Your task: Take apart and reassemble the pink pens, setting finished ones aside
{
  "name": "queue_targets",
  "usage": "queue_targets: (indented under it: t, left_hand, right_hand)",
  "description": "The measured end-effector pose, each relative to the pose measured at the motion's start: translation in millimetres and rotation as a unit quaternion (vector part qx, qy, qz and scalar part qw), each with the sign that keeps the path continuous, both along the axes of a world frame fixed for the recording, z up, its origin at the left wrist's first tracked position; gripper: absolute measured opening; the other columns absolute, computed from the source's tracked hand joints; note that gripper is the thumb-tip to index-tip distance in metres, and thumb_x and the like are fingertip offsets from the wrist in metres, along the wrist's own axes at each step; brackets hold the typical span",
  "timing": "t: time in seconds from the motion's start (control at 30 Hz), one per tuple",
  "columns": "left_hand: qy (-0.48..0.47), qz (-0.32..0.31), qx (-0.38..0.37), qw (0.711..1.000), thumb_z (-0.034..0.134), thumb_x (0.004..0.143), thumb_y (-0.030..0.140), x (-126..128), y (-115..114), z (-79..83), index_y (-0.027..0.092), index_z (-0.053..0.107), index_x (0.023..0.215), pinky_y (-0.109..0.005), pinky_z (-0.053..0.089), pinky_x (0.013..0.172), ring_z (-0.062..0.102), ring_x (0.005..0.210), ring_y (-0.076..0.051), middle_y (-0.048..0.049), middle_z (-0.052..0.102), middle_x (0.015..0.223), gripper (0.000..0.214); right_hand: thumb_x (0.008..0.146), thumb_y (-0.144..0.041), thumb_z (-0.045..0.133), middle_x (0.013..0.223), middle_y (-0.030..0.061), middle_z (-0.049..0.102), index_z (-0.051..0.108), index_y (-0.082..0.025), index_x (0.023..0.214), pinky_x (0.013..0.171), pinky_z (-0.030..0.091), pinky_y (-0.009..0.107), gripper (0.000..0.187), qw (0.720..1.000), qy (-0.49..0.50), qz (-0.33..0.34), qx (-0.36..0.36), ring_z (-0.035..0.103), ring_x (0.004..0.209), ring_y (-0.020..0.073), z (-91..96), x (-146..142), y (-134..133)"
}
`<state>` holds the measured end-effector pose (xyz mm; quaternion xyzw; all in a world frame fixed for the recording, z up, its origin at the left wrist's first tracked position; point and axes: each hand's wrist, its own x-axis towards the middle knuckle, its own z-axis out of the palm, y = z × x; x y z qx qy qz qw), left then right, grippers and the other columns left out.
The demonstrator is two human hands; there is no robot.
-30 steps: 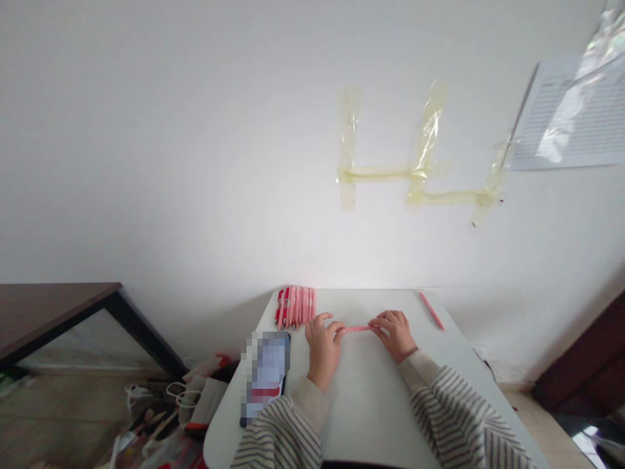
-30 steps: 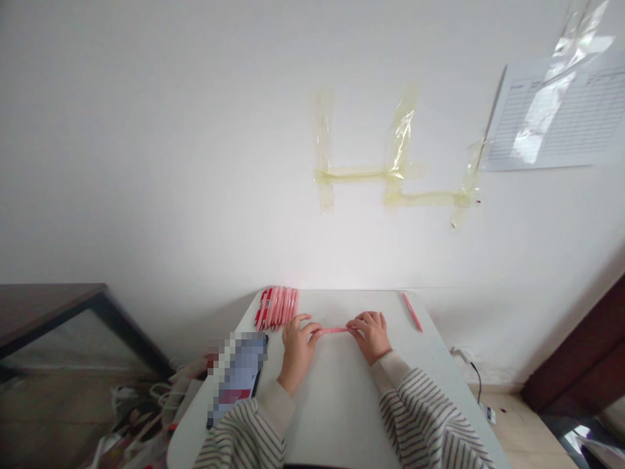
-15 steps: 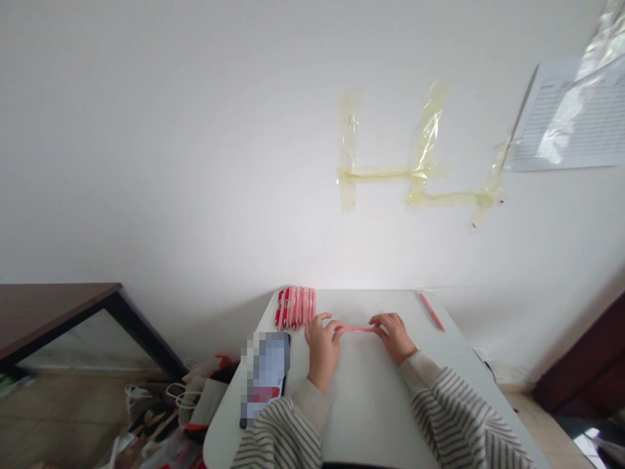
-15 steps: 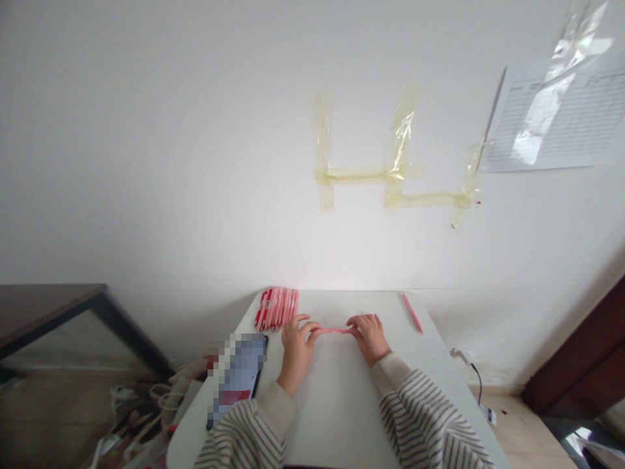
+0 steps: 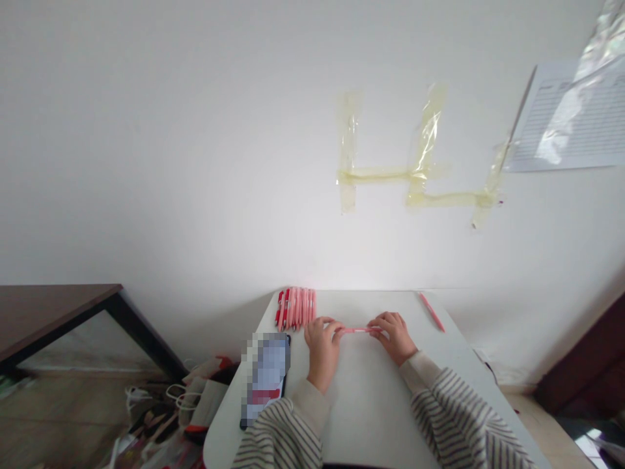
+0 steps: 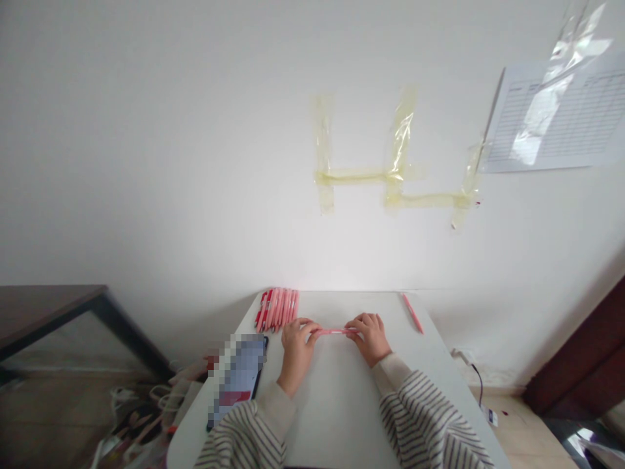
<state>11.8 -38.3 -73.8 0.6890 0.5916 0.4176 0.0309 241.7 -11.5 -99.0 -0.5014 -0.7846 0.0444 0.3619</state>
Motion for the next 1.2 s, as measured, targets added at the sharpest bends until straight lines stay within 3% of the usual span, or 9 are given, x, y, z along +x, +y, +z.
queue_targets:
  t: [0.2,0.43,0.67,0.8,1.0,1.2]
  left_hand:
    - [0.017,-0.003,-0.007,1.000,0.072,0.087,0.037,0.8,-0.2,1.0,0.030,0.079,0.089,-0.040,0.038,0.094,0.057,0.098,-0.023,-0.0037,0.068,0.093,0.009]
    - [0.016,-0.019,-0.015,1.000,0.070,0.089,0.037,2.3,-1.0,1.6,0.031,0.079,0.091,-0.038,0.037,0.091,0.056,0.095,-0.022,-0.0036,0.067,0.088,0.011]
    - [0.013,-0.005,-0.018,1.000,0.066,0.092,0.037,1.6,-1.2,1.5,0.031,0.078,0.092,-0.038,0.035,0.090,0.055,0.095,-0.023,-0.0037,0.067,0.088,0.013]
    - [0.018,-0.008,-0.015,1.000,0.067,0.091,0.035,1.3,-0.1,0.3,0.031,0.078,0.092,-0.037,0.036,0.088,0.056,0.094,-0.023,-0.0035,0.067,0.088,0.012]
    - [0.011,-0.020,-0.023,0.999,0.067,0.091,0.035,1.3,-0.4,0.9,0.031,0.077,0.092,-0.039,0.036,0.091,0.057,0.097,-0.023,-0.0031,0.069,0.093,0.010]
    - [0.015,-0.023,-0.024,0.999,0.066,0.091,0.033,2.3,-2.1,2.7,0.030,0.076,0.093,-0.040,0.036,0.093,0.058,0.097,-0.022,-0.0031,0.069,0.095,0.011]
  right_hand:
    - [0.098,-0.041,0.057,0.092,0.0043,0.072,0.077,-0.032,0.097,0.099,0.042,0.044,0.022,1.000,0.004,0.002,0.001,0.059,0.096,0.0237,-0.4,0.4,0.4]
    - [0.098,-0.033,0.053,0.091,0.0030,0.075,0.069,-0.029,0.101,0.098,0.044,0.044,0.017,0.999,0.048,-0.018,0.001,0.064,0.096,0.0237,-1.3,1.3,1.5]
    - [0.090,-0.038,0.067,0.094,0.0027,0.075,0.069,-0.028,0.103,0.098,0.043,0.045,0.016,0.999,0.047,0.002,0.000,0.064,0.095,0.0247,-0.3,0.3,-0.4]
    - [0.092,-0.037,0.065,0.094,0.0027,0.075,0.070,-0.028,0.099,0.098,0.043,0.045,0.013,0.999,0.039,0.001,0.000,0.064,0.096,0.0244,1.8,0.6,-0.7]
    - [0.095,-0.050,0.058,0.090,0.0043,0.072,0.075,-0.030,0.091,0.096,0.044,0.044,0.026,1.000,0.019,-0.010,0.000,0.064,0.092,0.0232,4.5,1.0,-0.6]
    - [0.096,-0.051,0.056,0.092,0.0029,0.073,0.073,-0.031,0.102,0.110,0.036,0.057,0.027,0.998,0.035,-0.037,-0.020,0.066,0.096,0.0237,1.6,-2.7,-2.6]
